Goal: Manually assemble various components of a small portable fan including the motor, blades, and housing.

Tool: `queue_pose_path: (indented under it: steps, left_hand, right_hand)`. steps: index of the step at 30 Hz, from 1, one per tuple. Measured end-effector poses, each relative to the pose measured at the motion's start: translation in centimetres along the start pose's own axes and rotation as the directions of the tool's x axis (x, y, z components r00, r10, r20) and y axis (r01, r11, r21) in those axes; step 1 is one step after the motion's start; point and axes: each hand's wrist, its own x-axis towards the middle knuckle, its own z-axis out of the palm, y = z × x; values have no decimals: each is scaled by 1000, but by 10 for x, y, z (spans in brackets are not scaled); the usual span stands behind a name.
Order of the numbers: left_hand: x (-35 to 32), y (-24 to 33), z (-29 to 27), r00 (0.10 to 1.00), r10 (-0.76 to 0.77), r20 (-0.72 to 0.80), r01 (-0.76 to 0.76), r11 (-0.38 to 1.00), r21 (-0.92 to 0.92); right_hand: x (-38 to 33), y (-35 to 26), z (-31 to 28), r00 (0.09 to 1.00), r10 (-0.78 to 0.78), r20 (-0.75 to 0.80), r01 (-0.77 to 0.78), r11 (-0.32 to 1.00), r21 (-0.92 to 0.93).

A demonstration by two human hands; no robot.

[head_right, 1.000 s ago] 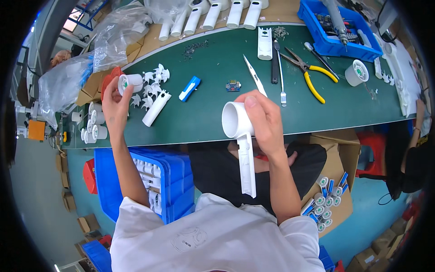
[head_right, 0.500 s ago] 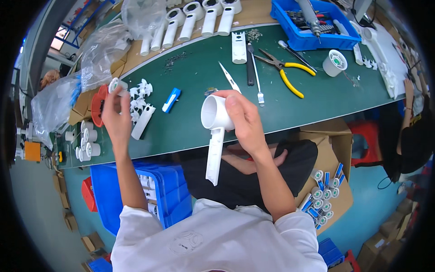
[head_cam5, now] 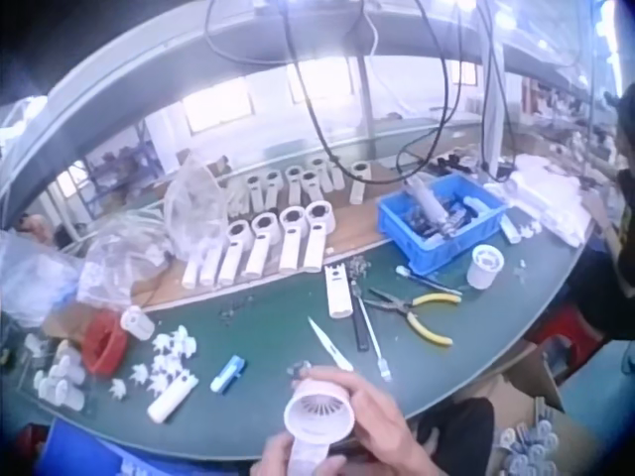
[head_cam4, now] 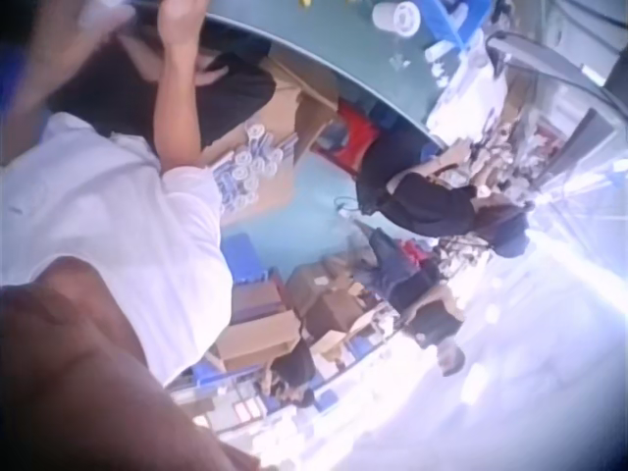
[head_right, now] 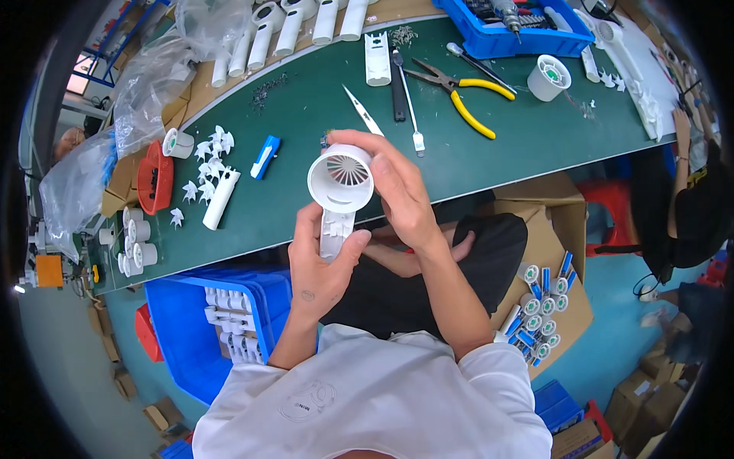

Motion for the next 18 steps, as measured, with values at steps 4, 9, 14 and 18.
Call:
queue_pose_path:
  steps: [4,9,14,18]
  left_hand:
    - [0,-4,3,986,168,17,-169,978,118]
    - [-8,4,2,995,-51,85,80,924,-373]
    - [-9,-4,3,997,-44,71,61,963,-264]
    - [-10,-3,6,997,-45,64,57,977,-205]
  right_hand:
    - [0,-2,-4,999,-38,33,41,994,-99]
    - [2,-3,1,997,69,-37,-73,988,-137]
    - [1,-7,6,999,-4,-45,-3,988,-155]
    - [0,-9,6,997,20,-70,-29,990,-140]
